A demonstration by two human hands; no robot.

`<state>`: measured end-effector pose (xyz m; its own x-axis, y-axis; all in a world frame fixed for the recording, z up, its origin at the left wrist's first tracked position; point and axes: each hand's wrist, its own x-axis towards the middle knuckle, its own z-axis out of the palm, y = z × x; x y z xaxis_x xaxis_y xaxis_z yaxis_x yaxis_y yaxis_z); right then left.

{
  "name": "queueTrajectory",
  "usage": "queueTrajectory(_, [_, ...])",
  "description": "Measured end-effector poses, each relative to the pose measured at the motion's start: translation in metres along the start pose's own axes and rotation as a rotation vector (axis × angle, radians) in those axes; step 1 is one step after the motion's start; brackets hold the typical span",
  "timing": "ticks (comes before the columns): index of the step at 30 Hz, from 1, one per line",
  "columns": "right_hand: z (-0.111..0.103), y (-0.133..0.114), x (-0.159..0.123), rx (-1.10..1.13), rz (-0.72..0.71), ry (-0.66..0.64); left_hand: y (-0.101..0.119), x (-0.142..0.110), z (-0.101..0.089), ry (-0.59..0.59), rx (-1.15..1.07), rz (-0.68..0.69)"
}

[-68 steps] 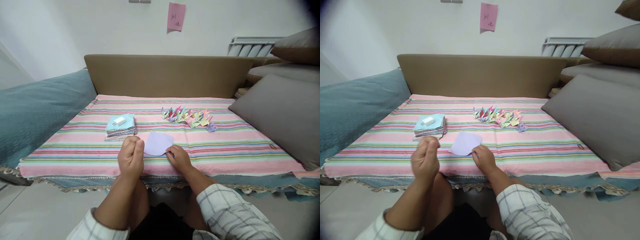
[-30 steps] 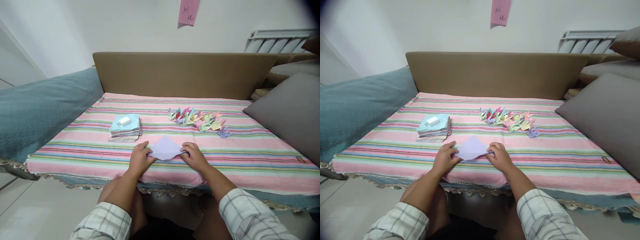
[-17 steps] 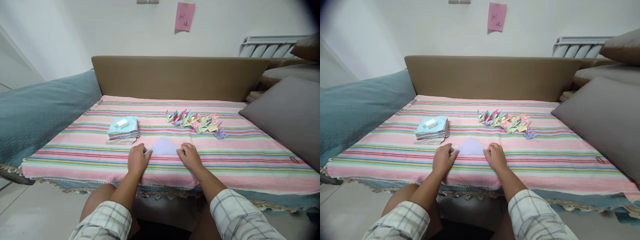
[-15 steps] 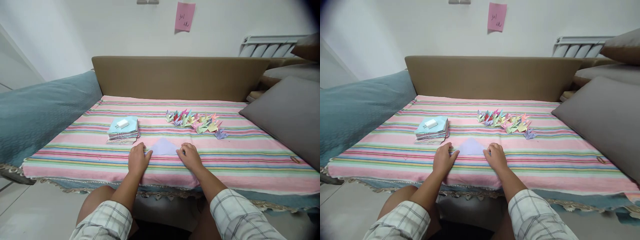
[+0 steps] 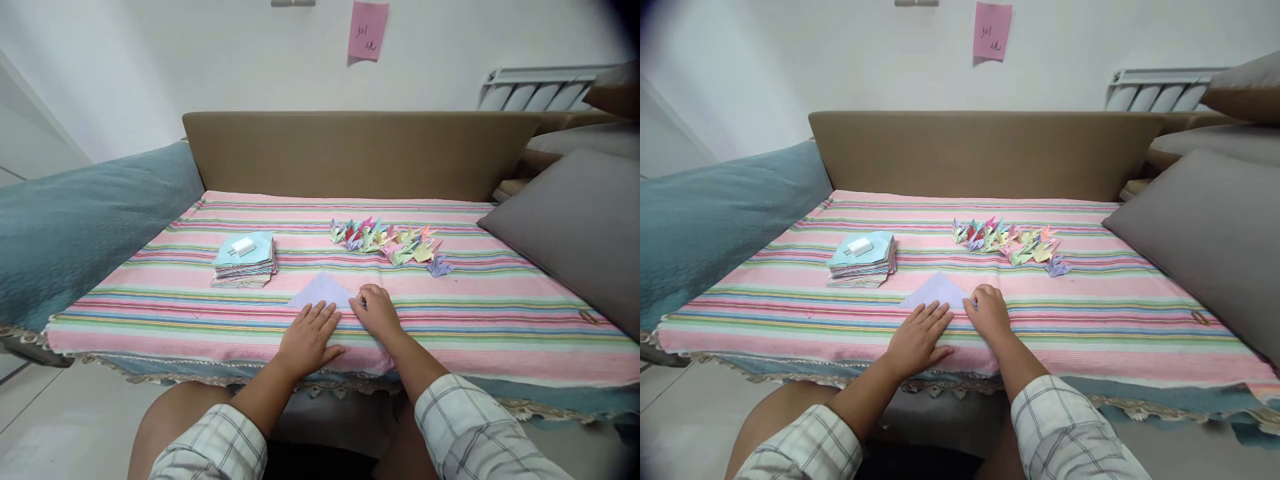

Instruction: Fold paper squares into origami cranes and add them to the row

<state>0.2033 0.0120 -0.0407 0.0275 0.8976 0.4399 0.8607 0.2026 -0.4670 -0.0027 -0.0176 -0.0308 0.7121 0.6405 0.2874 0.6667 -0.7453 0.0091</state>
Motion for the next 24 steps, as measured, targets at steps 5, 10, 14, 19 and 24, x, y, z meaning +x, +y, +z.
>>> queueTrajectory(5, [0.003, -0.016, 0.0, -0.031, 0.116, 0.06, -0.002, 0.001, -0.003, -0.018, -0.027, -0.006])
queueTrajectory(10, [0.011, -0.022, 0.0, -0.05, 0.149, 0.101, -0.002, 0.001, -0.003, -0.04, -0.054, -0.019])
queueTrajectory(14, [0.008, -0.009, 0.001, 0.06, 0.169, 0.023, -0.002, 0.001, -0.004, -0.034, -0.062, -0.024])
queueTrajectory(19, [0.0, 0.011, -0.002, 0.132, 0.18, -0.005, -0.005, -0.003, -0.001, 0.02, -0.066, -0.03])
queueTrajectory(24, [-0.002, 0.016, -0.005, 0.152, 0.196, -0.03, -0.016, -0.018, -0.001, 0.077, -0.015, -0.118])
